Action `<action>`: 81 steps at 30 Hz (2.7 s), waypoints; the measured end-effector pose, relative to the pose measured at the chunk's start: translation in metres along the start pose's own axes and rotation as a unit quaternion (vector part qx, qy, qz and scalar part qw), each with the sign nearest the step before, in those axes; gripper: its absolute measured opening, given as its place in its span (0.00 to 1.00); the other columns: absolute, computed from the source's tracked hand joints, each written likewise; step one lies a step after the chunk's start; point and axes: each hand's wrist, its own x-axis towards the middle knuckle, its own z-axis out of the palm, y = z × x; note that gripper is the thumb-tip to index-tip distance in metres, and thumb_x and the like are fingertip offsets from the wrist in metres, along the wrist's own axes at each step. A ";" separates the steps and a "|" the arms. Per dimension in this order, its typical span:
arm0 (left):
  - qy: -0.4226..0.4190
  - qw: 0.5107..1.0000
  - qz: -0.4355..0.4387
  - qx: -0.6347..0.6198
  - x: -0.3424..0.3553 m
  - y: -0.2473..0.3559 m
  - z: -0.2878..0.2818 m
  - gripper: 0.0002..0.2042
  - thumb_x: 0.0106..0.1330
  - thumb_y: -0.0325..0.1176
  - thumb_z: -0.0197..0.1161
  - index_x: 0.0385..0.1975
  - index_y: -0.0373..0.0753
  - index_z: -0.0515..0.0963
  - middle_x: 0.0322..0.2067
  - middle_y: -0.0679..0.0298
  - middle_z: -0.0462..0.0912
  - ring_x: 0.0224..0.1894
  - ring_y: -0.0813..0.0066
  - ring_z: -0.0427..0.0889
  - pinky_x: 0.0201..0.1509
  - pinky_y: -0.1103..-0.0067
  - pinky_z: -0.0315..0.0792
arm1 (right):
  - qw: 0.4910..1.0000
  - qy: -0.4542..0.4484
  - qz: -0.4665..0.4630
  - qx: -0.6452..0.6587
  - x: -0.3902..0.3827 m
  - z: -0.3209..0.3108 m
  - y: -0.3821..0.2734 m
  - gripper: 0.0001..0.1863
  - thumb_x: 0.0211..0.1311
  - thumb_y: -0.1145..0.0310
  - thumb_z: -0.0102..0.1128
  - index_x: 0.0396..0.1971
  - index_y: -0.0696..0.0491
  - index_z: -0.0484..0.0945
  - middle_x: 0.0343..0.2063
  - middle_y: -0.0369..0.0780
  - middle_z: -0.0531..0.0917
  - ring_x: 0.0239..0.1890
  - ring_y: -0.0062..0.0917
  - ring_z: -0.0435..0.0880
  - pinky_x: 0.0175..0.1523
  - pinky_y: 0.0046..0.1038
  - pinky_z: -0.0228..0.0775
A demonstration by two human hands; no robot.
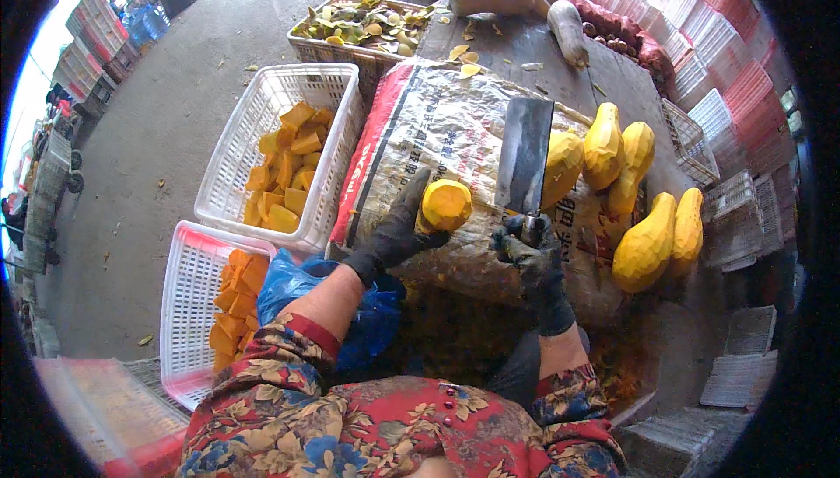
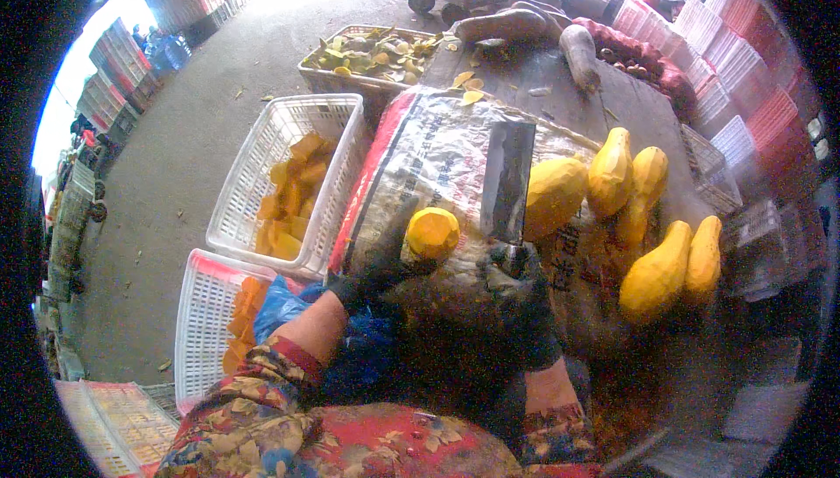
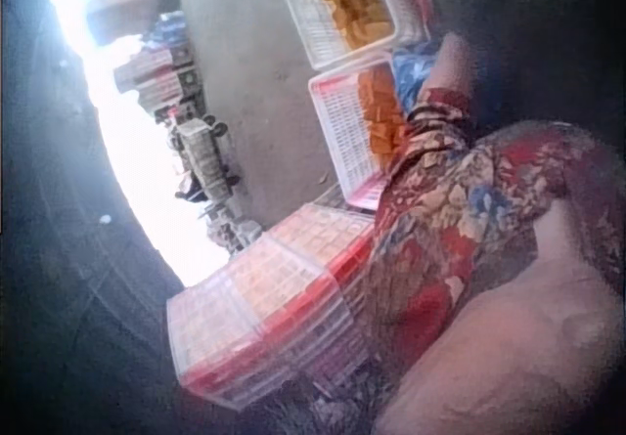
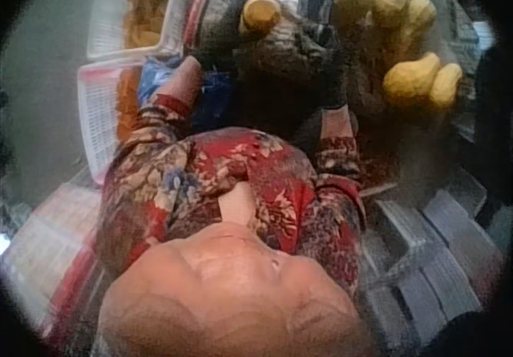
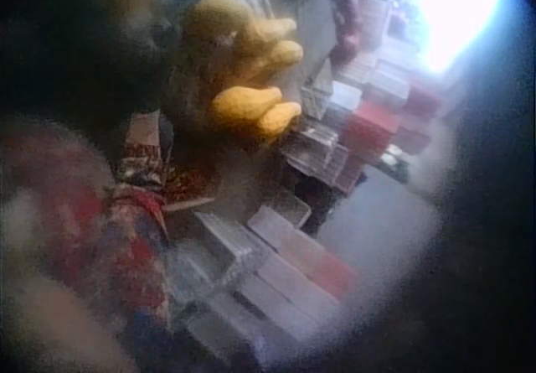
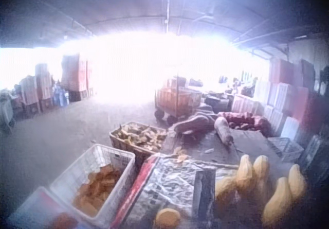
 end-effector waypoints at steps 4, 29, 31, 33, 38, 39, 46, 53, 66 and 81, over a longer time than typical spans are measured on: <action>-0.077 0.985 -0.005 -0.155 0.021 -0.007 -0.004 0.56 0.40 0.31 0.81 0.69 0.40 0.48 0.64 0.54 0.60 0.66 0.64 0.61 0.67 0.71 0.59 | 0.997 -0.029 0.012 0.068 0.015 0.004 0.029 0.09 0.59 0.76 0.58 0.40 0.56 0.76 0.41 0.39 0.80 0.46 0.27 0.78 0.54 0.29 0.69; 0.027 0.994 0.024 -0.100 0.032 -0.006 0.032 0.45 0.55 0.39 0.71 0.69 0.36 0.50 0.63 0.47 0.61 0.67 0.56 0.60 0.69 0.71 0.55 | 0.995 -0.086 -0.023 0.037 0.092 0.004 0.018 0.10 0.57 0.75 0.59 0.39 0.53 0.75 0.32 0.32 0.76 0.32 0.15 0.72 0.38 0.20 0.67; -0.014 0.981 0.010 -0.192 0.033 -0.004 0.028 0.36 0.66 0.35 0.61 0.69 0.34 0.48 0.66 0.49 0.57 0.68 0.61 0.57 0.70 0.70 0.52 | 0.992 -0.019 -0.081 -0.096 0.065 0.000 -0.003 0.13 0.56 0.73 0.58 0.43 0.55 0.73 0.36 0.35 0.79 0.41 0.22 0.76 0.47 0.24 0.70; 0.083 0.990 0.058 -0.096 0.035 -0.002 0.026 0.28 0.68 0.35 0.56 0.66 0.35 0.58 0.63 0.48 0.63 0.66 0.60 0.62 0.69 0.73 0.55 | 0.997 0.004 0.053 0.055 0.033 -0.002 -0.013 0.16 0.58 0.71 0.58 0.47 0.55 0.70 0.37 0.37 0.78 0.38 0.24 0.78 0.40 0.25 0.74; 0.088 0.996 0.035 0.004 0.039 0.004 0.020 0.24 0.69 0.41 0.53 0.62 0.38 0.64 0.59 0.49 0.69 0.62 0.53 0.67 0.66 0.69 0.60 | 0.927 -0.042 0.127 0.349 -0.032 0.007 0.004 0.18 0.62 0.71 0.56 0.51 0.54 0.64 0.36 0.39 0.77 0.31 0.24 0.80 0.28 0.25 0.76; 0.087 0.995 0.041 0.029 0.040 0.006 0.019 0.24 0.69 0.42 0.53 0.62 0.39 0.65 0.59 0.49 0.70 0.62 0.53 0.68 0.65 0.69 0.61 | 0.878 -0.069 0.170 0.442 -0.034 0.014 0.009 0.18 0.62 0.71 0.56 0.51 0.54 0.64 0.35 0.39 0.77 0.30 0.24 0.79 0.28 0.25 0.76; 0.069 0.994 0.029 0.078 0.043 0.009 0.020 0.23 0.68 0.44 0.53 0.60 0.41 0.68 0.57 0.52 0.72 0.60 0.56 0.70 0.62 0.68 0.63 | 0.983 0.014 0.179 -0.029 -0.044 0.045 -0.021 0.16 0.59 0.73 0.58 0.46 0.54 0.67 0.30 0.36 0.76 0.27 0.21 0.77 0.26 0.25 0.73; 0.079 0.996 0.048 0.016 0.043 0.003 0.022 0.23 0.67 0.44 0.53 0.59 0.41 0.69 0.57 0.54 0.73 0.60 0.58 0.71 0.63 0.68 0.62 | 0.983 0.024 0.181 -0.038 -0.033 0.056 -0.047 0.16 0.55 0.73 0.60 0.43 0.56 0.69 0.30 0.36 0.77 0.28 0.21 0.76 0.32 0.27 0.71; 0.068 0.993 0.082 0.055 0.045 -0.006 0.025 0.24 0.68 0.44 0.53 0.60 0.39 0.67 0.57 0.52 0.73 0.60 0.56 0.70 0.65 0.68 0.60 | 0.971 -0.174 0.016 -0.164 0.003 0.036 -0.069 0.03 0.54 0.74 0.56 0.29 0.54 0.75 0.24 0.33 0.77 0.27 0.23 0.79 0.30 0.28 0.71; 0.099 0.990 0.060 0.076 0.044 0.003 0.028 0.23 0.66 0.40 0.58 0.59 0.42 0.68 0.57 0.53 0.72 0.58 0.55 0.72 0.60 0.69 0.66 | 0.917 -0.262 -0.101 -0.284 0.023 0.030 -0.066 0.03 0.49 0.78 0.57 0.25 0.54 0.77 0.27 0.38 0.80 0.27 0.28 0.80 0.32 0.28 0.74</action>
